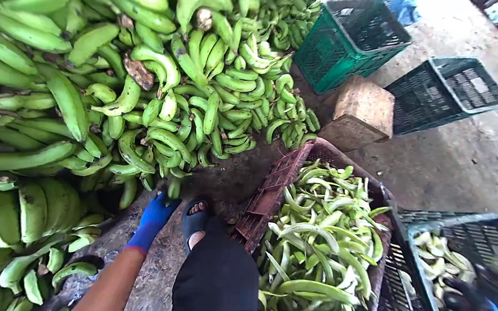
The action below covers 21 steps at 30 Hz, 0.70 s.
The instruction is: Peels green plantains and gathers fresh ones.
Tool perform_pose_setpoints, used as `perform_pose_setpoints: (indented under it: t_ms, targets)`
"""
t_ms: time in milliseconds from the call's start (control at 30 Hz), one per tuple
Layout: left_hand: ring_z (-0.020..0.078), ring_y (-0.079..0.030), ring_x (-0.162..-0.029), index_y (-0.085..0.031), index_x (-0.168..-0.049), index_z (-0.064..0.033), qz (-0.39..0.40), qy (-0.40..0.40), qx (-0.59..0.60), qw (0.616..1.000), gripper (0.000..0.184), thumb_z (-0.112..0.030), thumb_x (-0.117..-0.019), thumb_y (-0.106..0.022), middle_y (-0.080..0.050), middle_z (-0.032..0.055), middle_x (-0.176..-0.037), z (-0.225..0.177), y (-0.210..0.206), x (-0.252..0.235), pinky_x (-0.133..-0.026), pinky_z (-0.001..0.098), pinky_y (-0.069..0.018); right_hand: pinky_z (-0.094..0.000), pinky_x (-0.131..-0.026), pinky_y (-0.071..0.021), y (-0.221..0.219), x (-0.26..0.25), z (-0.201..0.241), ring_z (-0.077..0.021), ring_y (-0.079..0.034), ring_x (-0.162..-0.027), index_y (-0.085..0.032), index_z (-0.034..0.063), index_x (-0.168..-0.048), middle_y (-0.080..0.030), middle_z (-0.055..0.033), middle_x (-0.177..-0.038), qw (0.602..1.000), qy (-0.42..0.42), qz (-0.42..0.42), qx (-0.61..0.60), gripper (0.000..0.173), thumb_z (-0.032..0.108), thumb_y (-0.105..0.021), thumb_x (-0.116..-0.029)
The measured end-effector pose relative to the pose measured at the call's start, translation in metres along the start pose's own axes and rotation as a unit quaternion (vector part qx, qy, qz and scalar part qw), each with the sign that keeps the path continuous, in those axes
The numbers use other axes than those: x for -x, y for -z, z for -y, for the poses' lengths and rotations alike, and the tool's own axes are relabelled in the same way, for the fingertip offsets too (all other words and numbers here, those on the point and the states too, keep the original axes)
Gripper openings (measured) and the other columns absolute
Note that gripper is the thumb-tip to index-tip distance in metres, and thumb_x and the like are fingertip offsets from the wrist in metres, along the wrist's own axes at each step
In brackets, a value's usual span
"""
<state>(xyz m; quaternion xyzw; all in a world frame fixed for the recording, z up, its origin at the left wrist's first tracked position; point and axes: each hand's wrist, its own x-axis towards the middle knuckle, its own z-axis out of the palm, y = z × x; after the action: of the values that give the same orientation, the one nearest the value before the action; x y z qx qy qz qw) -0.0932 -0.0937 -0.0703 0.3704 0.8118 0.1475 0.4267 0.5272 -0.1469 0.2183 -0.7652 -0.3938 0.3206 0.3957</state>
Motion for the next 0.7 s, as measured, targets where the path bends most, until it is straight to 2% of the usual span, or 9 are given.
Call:
perform_pose_setpoints:
  t_ms: [100, 167, 200, 267, 367, 433, 500, 600, 700]
  targets:
    - [0.0256, -0.067, -0.100, -0.042, -0.146, -0.0035, 0.004, -0.013, 0.390, 0.921, 0.051, -0.030, -0.1042, -0.056, -0.063, 0.0169, -0.123, -0.037, 0.019, 0.052, -0.080, 0.0440, -0.0580, -0.0312, -0.079, -0.0597, -0.022, 0.011, 0.005, -0.0098, -0.067, -0.090, -0.032, -0.0016, -0.153, -0.063, -0.0098, -0.120, 0.997, 0.024, 0.042, 0.067, 0.070, 0.027, -0.061, -0.0957]
    - [0.0223, -0.070, -0.097, -0.042, -0.142, -0.0056, 0.075, -0.132, 0.499, 0.853, 0.057, -0.037, -0.0965, -0.058, -0.067, 0.0103, -0.115, -0.088, 0.042, 0.088, -0.081, 0.0418, -0.0621, -0.0317, -0.074, -0.0623, -0.061, 0.027, 0.028, -0.0126, -0.071, -0.089, -0.044, 0.0013, -0.146, -0.069, -0.0063, -0.115, 0.992, 0.050, 0.113, -0.005, 0.064, 0.034, -0.062, -0.0933]
    - [0.0208, -0.072, -0.096, -0.047, -0.135, -0.0072, 0.118, -0.203, 0.516, 0.824, 0.057, -0.040, -0.0915, -0.064, -0.070, 0.0069, -0.110, -0.121, 0.055, 0.108, -0.083, 0.0410, -0.0630, -0.0333, -0.071, -0.0629, -0.080, 0.036, 0.042, -0.0153, -0.072, -0.089, -0.047, 0.0027, -0.142, -0.071, -0.0047, -0.113, 0.981, 0.050, 0.176, -0.066, 0.060, 0.036, -0.061, -0.0943]
    - [0.0168, -0.073, -0.095, -0.062, -0.122, -0.0147, 0.233, -0.334, 0.522, 0.749, 0.047, -0.041, -0.0858, -0.076, -0.074, 0.0020, -0.105, -0.189, 0.072, 0.148, -0.085, 0.0373, -0.0628, -0.0424, -0.080, -0.0636, -0.105, 0.048, 0.062, -0.0243, -0.072, -0.105, -0.044, 0.0054, -0.147, -0.068, -0.0075, -0.126, 0.932, 0.042, 0.307, -0.188, 0.066, 0.043, -0.063, -0.0956]
    - [0.0093, -0.071, -0.097, -0.067, -0.125, -0.0190, 0.415, -0.456, 0.426, 0.662, 0.045, -0.039, -0.0865, -0.078, -0.073, -0.0025, -0.109, -0.276, 0.076, 0.204, -0.086, 0.0287, -0.0607, -0.0507, -0.089, -0.0612, -0.119, 0.061, 0.084, -0.0328, -0.066, -0.122, -0.038, 0.0104, -0.151, -0.061, -0.0103, -0.142, 0.844, 0.059, 0.400, -0.353, 0.082, 0.053, -0.072, -0.0900]
    - [0.0052, -0.070, -0.089, -0.067, -0.117, -0.0189, 0.469, -0.456, 0.374, 0.658, 0.030, -0.029, -0.0893, -0.073, -0.073, -0.0066, -0.100, -0.317, 0.063, 0.244, -0.080, 0.0246, -0.0605, -0.0542, -0.087, -0.0612, -0.117, 0.071, 0.097, -0.0357, -0.066, -0.121, -0.046, 0.0121, -0.146, -0.064, -0.0128, -0.137, 0.802, 0.075, 0.374, -0.460, 0.074, 0.052, -0.073, -0.0894]
    - [0.0090, -0.071, -0.087, -0.061, -0.117, -0.0152, 0.474, -0.425, 0.374, 0.674, 0.022, -0.019, -0.0950, -0.059, -0.073, -0.0034, -0.097, -0.339, 0.036, 0.274, -0.079, 0.0283, -0.0615, -0.0551, -0.091, -0.0593, -0.108, 0.066, 0.091, -0.0323, -0.067, -0.119, -0.057, 0.0157, -0.137, -0.068, -0.0103, -0.129, 0.773, 0.149, 0.330, -0.521, 0.059, 0.046, -0.074, -0.0896]
    - [0.0214, -0.071, -0.092, -0.037, -0.145, -0.0056, 0.424, -0.344, 0.399, 0.736, 0.042, -0.018, -0.1060, -0.043, -0.067, 0.0104, -0.110, -0.346, -0.018, 0.294, -0.077, 0.0385, -0.0624, -0.0430, -0.089, -0.0626, -0.092, 0.058, 0.070, -0.0189, -0.072, -0.102, -0.056, 0.0069, -0.131, -0.073, -0.0046, -0.112, 0.855, 0.222, 0.179, -0.434, 0.046, 0.031, -0.069, -0.0947]
    - [0.0246, -0.072, -0.083, -0.040, -0.140, -0.0010, 0.348, -0.256, 0.494, 0.755, 0.036, -0.015, -0.1076, -0.044, -0.068, 0.0147, -0.103, -0.338, -0.056, 0.295, -0.071, 0.0403, -0.0632, -0.0276, -0.086, -0.0607, -0.073, 0.063, 0.070, -0.0093, -0.070, -0.097, -0.041, -0.0099, -0.142, -0.067, -0.0092, -0.114, 0.949, 0.199, 0.100, -0.223, 0.051, 0.009, -0.055, -0.0959]
